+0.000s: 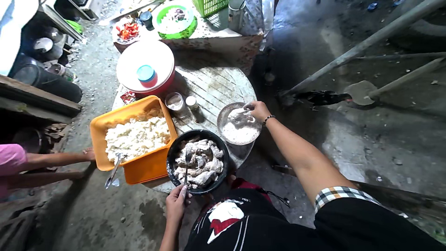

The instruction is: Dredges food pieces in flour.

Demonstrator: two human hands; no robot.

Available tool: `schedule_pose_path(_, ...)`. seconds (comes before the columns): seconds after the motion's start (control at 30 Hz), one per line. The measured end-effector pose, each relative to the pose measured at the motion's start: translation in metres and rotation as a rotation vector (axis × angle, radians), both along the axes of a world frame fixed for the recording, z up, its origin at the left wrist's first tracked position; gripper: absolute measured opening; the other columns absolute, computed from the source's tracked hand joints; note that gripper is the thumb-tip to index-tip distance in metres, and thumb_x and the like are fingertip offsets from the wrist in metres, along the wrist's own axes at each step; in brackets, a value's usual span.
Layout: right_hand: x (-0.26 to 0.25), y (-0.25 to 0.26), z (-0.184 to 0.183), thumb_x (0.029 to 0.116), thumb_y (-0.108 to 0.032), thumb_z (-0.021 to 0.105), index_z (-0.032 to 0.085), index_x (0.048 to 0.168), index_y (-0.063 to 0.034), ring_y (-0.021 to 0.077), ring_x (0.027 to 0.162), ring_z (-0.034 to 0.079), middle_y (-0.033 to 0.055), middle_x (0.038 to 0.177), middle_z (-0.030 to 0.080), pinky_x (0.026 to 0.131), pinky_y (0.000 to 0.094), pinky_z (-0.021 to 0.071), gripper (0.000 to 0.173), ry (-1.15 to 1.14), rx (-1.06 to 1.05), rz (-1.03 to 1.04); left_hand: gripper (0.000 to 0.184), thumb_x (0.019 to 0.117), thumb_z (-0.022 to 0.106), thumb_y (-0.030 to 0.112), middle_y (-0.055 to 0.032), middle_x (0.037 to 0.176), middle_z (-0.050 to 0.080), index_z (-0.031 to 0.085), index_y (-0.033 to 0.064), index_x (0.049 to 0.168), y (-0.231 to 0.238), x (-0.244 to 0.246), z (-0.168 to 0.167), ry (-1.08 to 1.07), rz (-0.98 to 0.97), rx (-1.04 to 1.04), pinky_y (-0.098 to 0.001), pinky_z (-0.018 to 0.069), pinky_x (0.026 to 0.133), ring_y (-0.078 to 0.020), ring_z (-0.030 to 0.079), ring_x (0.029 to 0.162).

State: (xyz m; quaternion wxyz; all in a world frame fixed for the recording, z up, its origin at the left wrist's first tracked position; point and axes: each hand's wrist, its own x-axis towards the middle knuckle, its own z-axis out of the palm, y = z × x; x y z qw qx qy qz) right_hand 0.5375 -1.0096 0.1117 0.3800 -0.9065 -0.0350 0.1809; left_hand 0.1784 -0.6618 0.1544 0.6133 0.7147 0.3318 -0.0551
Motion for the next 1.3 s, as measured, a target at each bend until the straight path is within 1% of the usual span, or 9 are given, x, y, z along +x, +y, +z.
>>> schedule_pose_path(0.07, -0.003, -0.010, -0.017, 0.0858, 0.008, 0.068, 0.073, 0.121, -0.0058, 0.0330, 0.114, 0.069, 0.0183, 0.119, 0.073, 0.103, 0.0559, 0.0526, 0.038, 0.013, -0.028, -0.041, 0.022, 0.1054, 0.054, 0.008, -0.0085, 0.076, 0.071, 0.070, -0.0039, 0.114, 0.000, 0.000, 0.000, 0.001, 0.005, -0.001, -0.0246, 0.0544, 0.048, -0.0119, 0.064, 0.054)
schedule_pose_path(0.23, -0.011, -0.016, -0.008, 0.0898, 0.005, 0.063, 0.073, 0.126, -0.0099, 0.0346, 0.119, 0.067, 0.0174, 0.123, 0.072, 0.105, 0.0585, 0.0501, 0.040, 0.054, -0.132, -0.020, 0.022, 0.1058, 0.053, 0.008, -0.0084, 0.074, 0.071, 0.069, -0.0048, 0.114, 0.001, -0.002, -0.001, 0.005, 0.008, -0.006, -0.0247, 0.0545, 0.048, -0.0118, 0.064, 0.053)
schedule_pose_path(0.43, -0.018, -0.006, 0.003, 0.0906, 0.004, 0.063, 0.074, 0.121, -0.0030, 0.0375, 0.125, 0.064, 0.0203, 0.128, 0.070, 0.109, 0.0599, 0.0472, 0.033, -0.075, -0.218, 0.074, 0.022, 0.1061, 0.052, 0.008, -0.0074, 0.075, 0.071, 0.069, -0.0048, 0.114, 0.000, 0.001, 0.005, 0.008, 0.017, -0.006, -0.0235, 0.0544, 0.049, -0.0103, 0.064, 0.054)
schedule_pose_path(0.57, -0.021, 0.004, 0.003, 0.0877, 0.002, 0.068, 0.074, 0.121, -0.0054, 0.0412, 0.121, 0.063, 0.0214, 0.136, 0.062, 0.100, 0.0623, 0.0527, 0.035, -0.202, -0.249, 0.096, 0.023, 0.1061, 0.052, 0.008, -0.0058, 0.076, 0.071, 0.069, -0.0033, 0.114, 0.005, 0.000, 0.007, -0.003, 0.015, 0.020, -0.0241, 0.0552, 0.051, -0.0097, 0.064, 0.056)
schedule_pose_path(0.67, -0.033, 0.027, 0.012, 0.0865, 0.000, 0.069, 0.074, 0.121, -0.0067, 0.0419, 0.118, 0.064, 0.0224, 0.133, 0.062, 0.098, 0.0620, 0.0536, 0.036, -0.224, -0.202, 0.110, 0.022, 0.1064, 0.052, 0.009, -0.0054, 0.075, 0.071, 0.069, -0.0038, 0.113, 0.011, -0.004, 0.010, -0.009, 0.064, 0.020, -0.0245, 0.0558, 0.052, -0.0099, 0.065, 0.057)
schedule_pose_path(0.87, -0.070, 0.097, 0.011, 0.0877, -0.005, 0.070, 0.076, 0.118, -0.0059, 0.0370, 0.106, 0.069, 0.0190, 0.115, 0.071, 0.096, 0.0590, 0.0538, 0.031, -0.190, -0.021, 0.355, 0.023, 0.1063, 0.052, 0.008, -0.0056, 0.075, 0.070, 0.069, -0.0047, 0.114, 0.026, -0.013, 0.014, -0.043, 0.119, 0.032, -0.0235, 0.0551, 0.050, -0.0095, 0.064, 0.055)
schedule_pose_path(1.0, -0.107, 0.144, 0.026, 0.0899, -0.007, 0.073, 0.076, 0.118, -0.0063, 0.0351, 0.117, 0.066, 0.0176, 0.118, 0.072, 0.106, 0.0564, 0.0494, 0.028, -0.053, 0.023, 0.564, 0.023, 0.1065, 0.051, 0.008, -0.0054, 0.075, 0.071, 0.069, -0.0048, 0.114, 0.033, -0.020, 0.018, -0.045, 0.135, 0.033, -0.0230, 0.0549, 0.051, -0.0091, 0.064, 0.056)
schedule_pose_path(1.17, -0.156, 0.174, 0.012, 0.0860, -0.010, 0.078, 0.078, 0.110, -0.0080, 0.0356, 0.117, 0.064, 0.0168, 0.116, 0.071, 0.103, 0.0573, 0.0505, 0.024, 0.006, -0.029, 0.774, 0.023, 0.1068, 0.051, 0.009, -0.0051, 0.075, 0.071, 0.069, -0.0042, 0.114, 0.042, -0.029, 0.016, -0.046, 0.127, 0.028, -0.0230, 0.0549, 0.051, -0.0093, 0.064, 0.056)
schedule_pose_path(1.3, -0.188, 0.184, 0.001, 0.0879, -0.017, 0.078, 0.076, 0.114, -0.0075, 0.0389, 0.122, 0.061, 0.0183, 0.120, 0.070, 0.103, 0.0614, 0.0481, 0.028, 0.101, -0.064, 0.942, 0.023, 0.1066, 0.051, 0.009, -0.0053, 0.075, 0.071, 0.069, -0.0043, 0.113, 0.048, -0.032, 0.012, -0.070, 0.108, 0.013, -0.0232, 0.0548, 0.051, -0.0097, 0.064, 0.056)
